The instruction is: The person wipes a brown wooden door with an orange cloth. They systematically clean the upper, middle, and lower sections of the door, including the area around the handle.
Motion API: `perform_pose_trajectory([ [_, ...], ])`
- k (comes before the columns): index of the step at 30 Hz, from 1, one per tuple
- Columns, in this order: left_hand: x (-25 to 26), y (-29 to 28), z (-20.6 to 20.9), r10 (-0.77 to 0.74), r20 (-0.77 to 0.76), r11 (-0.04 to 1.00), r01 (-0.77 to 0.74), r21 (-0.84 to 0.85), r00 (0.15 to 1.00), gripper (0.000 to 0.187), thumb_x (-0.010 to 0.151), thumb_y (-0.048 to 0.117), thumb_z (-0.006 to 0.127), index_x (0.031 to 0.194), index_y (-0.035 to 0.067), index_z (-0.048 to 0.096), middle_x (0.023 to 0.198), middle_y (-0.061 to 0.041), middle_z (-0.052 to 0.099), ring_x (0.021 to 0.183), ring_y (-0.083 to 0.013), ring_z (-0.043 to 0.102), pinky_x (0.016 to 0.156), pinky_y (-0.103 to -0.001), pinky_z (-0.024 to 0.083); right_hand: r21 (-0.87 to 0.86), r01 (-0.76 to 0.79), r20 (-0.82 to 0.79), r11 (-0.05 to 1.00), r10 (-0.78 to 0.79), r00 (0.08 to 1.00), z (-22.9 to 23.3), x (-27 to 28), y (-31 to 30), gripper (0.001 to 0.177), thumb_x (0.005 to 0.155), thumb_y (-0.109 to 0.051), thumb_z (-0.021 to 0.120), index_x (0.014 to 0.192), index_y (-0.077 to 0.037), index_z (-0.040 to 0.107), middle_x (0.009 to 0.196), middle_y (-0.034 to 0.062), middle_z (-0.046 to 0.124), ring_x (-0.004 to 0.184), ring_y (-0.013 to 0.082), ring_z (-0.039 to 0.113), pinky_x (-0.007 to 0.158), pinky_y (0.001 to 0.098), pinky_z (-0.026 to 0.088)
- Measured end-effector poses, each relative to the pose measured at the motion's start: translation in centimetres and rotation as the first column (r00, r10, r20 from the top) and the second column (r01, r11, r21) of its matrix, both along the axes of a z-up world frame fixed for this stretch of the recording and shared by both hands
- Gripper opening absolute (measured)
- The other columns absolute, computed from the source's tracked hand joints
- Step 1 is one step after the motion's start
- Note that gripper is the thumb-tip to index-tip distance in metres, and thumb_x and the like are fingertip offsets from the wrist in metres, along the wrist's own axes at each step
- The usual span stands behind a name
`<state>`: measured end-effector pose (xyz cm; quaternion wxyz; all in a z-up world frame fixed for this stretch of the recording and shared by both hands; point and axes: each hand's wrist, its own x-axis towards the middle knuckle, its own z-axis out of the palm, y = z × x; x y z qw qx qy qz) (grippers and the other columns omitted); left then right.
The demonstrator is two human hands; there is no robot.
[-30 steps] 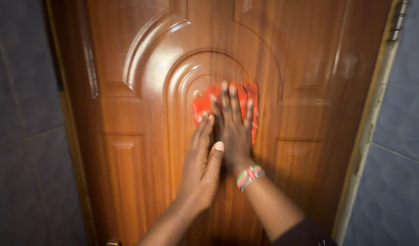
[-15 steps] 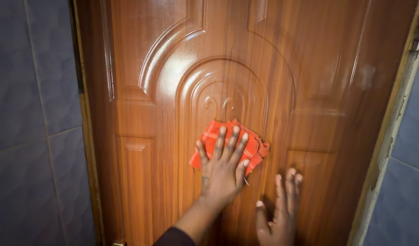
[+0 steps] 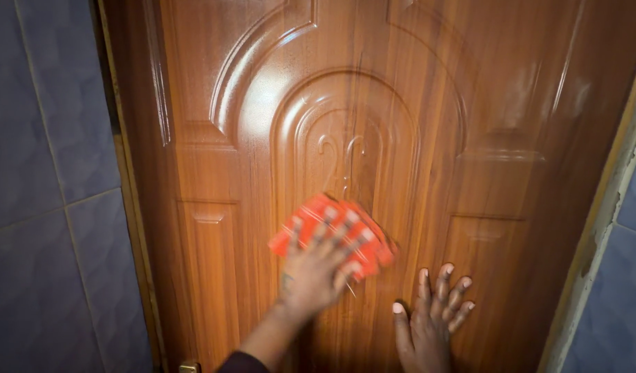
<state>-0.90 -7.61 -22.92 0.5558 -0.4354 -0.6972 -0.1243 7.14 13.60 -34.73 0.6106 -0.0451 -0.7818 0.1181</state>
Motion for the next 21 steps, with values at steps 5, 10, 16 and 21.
perform_pose_trajectory([
  [5,0.4,2.0,10.1,0.022,0.044,0.928,-0.037,0.372,0.999,0.059,0.1,0.04,0.051,0.157,0.024,0.047,0.171,-0.006,0.023,0.159,-0.0331,0.013,0.124,-0.065,0.001,0.069,0.051,-0.012,0.996,-0.05,0.999,-0.8,-1.1,1.0,0.08,0.095,-0.048,0.042,0.154,0.003,0.024,0.169,0.0269,-0.001,0.153,0.0503,-0.018,0.109,0.0729,-0.018],
  [10,3.8,8.4,15.2,0.099,-0.01,0.967,-0.094,0.239,0.995,0.062,0.103,0.041,0.047,0.162,0.032,0.033,0.174,0.0,0.019,0.162,-0.0279,0.011,0.127,-0.065,0.003,0.045,0.078,-0.069,0.996,-0.075,0.995,-2.2,-2.9,2.2,0.087,0.095,-0.057,0.038,0.157,0.003,0.018,0.17,0.024,0.002,0.156,0.0477,-0.015,0.113,0.072,-0.017],
  [16,3.3,7.9,5.3,0.027,-0.083,0.998,-0.032,-0.062,0.996,0.062,0.105,0.047,0.047,0.164,0.037,0.032,0.175,0.003,0.02,0.163,-0.0237,0.016,0.127,-0.065,0.003,0.046,-0.055,-0.137,0.997,0.06,0.989,-2.0,-2.2,1.9,0.096,0.097,-0.06,0.036,0.161,0.003,0.004,0.171,0.0242,0.005,0.157,0.0483,-0.011,0.115,0.0708,-0.016],
  [21,0.5,3.0,-0.2,0.024,-0.06,0.985,-0.034,-0.168,0.998,0.061,0.1,0.048,0.048,0.159,0.04,0.038,0.171,0.005,0.025,0.159,-0.023,0.018,0.122,-0.066,0.003,0.013,-0.194,-0.136,0.981,0.194,0.971,-0.2,0.7,0.0,0.087,0.1,-0.051,0.04,0.163,0.0,0.008,0.172,0.0232,0.011,0.16,0.0461,-0.008,0.119,0.0674,-0.015],
])
